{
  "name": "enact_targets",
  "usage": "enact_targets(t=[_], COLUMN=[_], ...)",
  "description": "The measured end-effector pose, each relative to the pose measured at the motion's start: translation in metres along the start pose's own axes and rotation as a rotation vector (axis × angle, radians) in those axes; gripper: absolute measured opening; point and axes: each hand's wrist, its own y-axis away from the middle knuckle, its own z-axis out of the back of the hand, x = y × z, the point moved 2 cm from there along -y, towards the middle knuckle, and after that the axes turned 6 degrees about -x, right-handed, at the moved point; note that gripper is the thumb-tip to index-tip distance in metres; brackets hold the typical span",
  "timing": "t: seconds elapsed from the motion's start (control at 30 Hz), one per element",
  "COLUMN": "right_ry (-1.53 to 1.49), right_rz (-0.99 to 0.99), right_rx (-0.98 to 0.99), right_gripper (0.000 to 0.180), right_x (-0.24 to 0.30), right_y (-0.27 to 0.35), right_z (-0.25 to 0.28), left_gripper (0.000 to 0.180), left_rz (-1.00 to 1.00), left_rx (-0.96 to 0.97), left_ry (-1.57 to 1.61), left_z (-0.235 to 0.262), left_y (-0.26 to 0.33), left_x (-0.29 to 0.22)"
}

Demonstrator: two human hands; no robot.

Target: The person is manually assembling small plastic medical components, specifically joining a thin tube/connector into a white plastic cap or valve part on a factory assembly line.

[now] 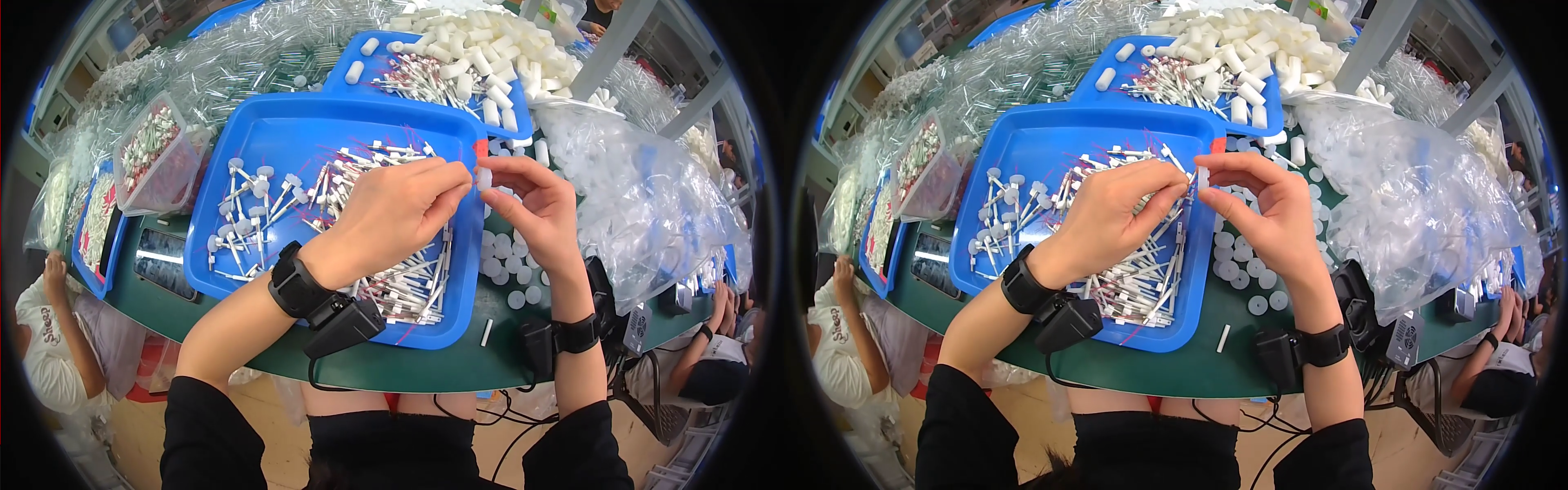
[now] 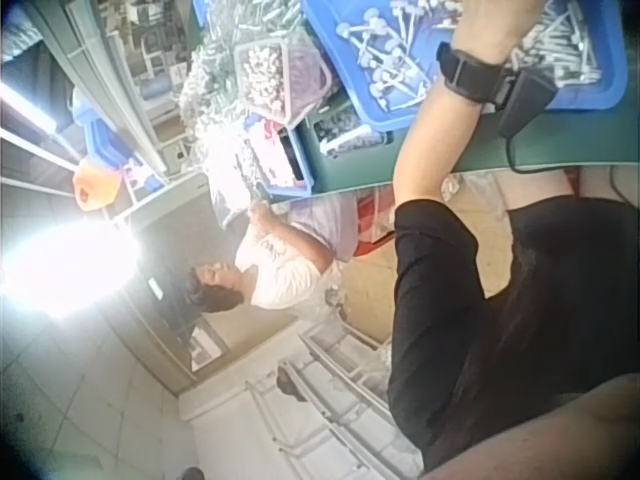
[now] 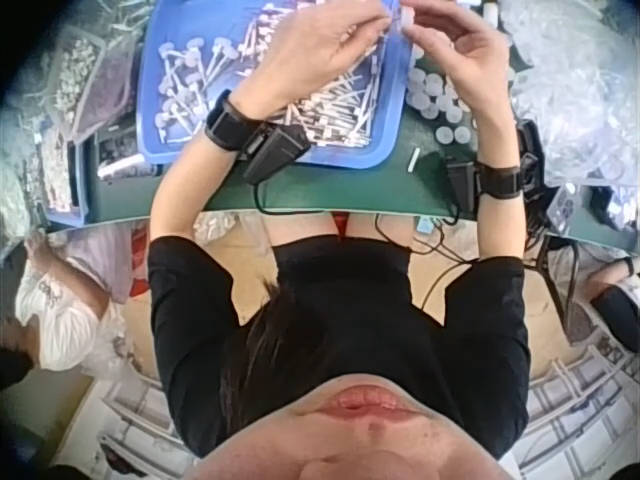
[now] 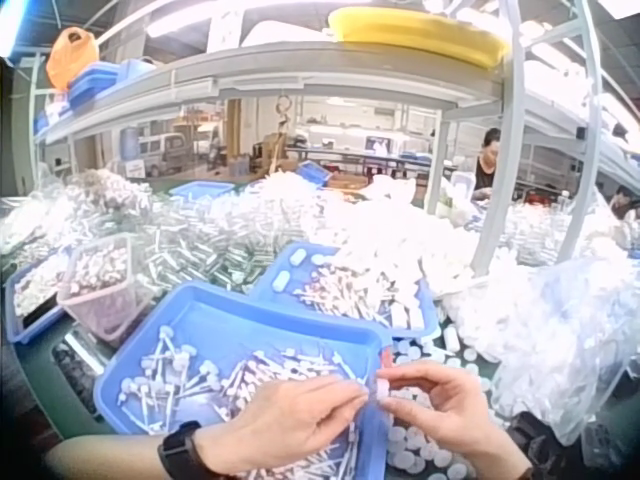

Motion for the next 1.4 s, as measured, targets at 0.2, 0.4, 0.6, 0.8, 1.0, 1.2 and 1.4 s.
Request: enact_targets(t=[0.2, 0.4, 0.6, 0.8, 1.0, 1.2, 1.4], right_ry=[-0.051, 0.049, 0.003, 0.123, 0.194, 0.129, 0.150], right_rz=[0.019, 0.007, 0.009, 0.003, 0.035, -0.057, -0.006], right_rx=[0.072, 0.055, 0.012, -0.009, 0.021, 0.019, 0.011], right_gripper=[0.031, 0.030, 0.030, 0.028, 0.027, 0.023, 0.024], right_x=[-0.003, -0.002, -0.004, -0.004, 0.000, -0.002, -0.003], right_y=[0.001, 0.001, 0.001, 0.001, 0.002, 0.005, 0.005], right_z=[-0.003, -0.002, -0.003, -0.004, -0.002, -0.005, -0.007], left_gripper=[0.008, 0.015, 0.026, 0.010, 0.011, 0.016, 0.016], left_rz=[0.021, 0.159, 0.084, 0.020, -0.080, -0.114, -0.080], left_rx=[0.046, 0.101, -0.065, 0.027, -0.021, -0.015, -0.054], left_ry=[0.009, 0.052, 0.224, 0.020, 0.026, -0.047, -0.013], left_z=[-0.001, 0.002, -0.008, -0.001, -0.002, 0.000, -0.002], left_y=[0.000, -0.001, 0.004, 0.000, 0.003, 0.005, 0.005], left_x=[0.001, -0.008, 0.005, 0.010, 0.010, 0.002, -0.002])
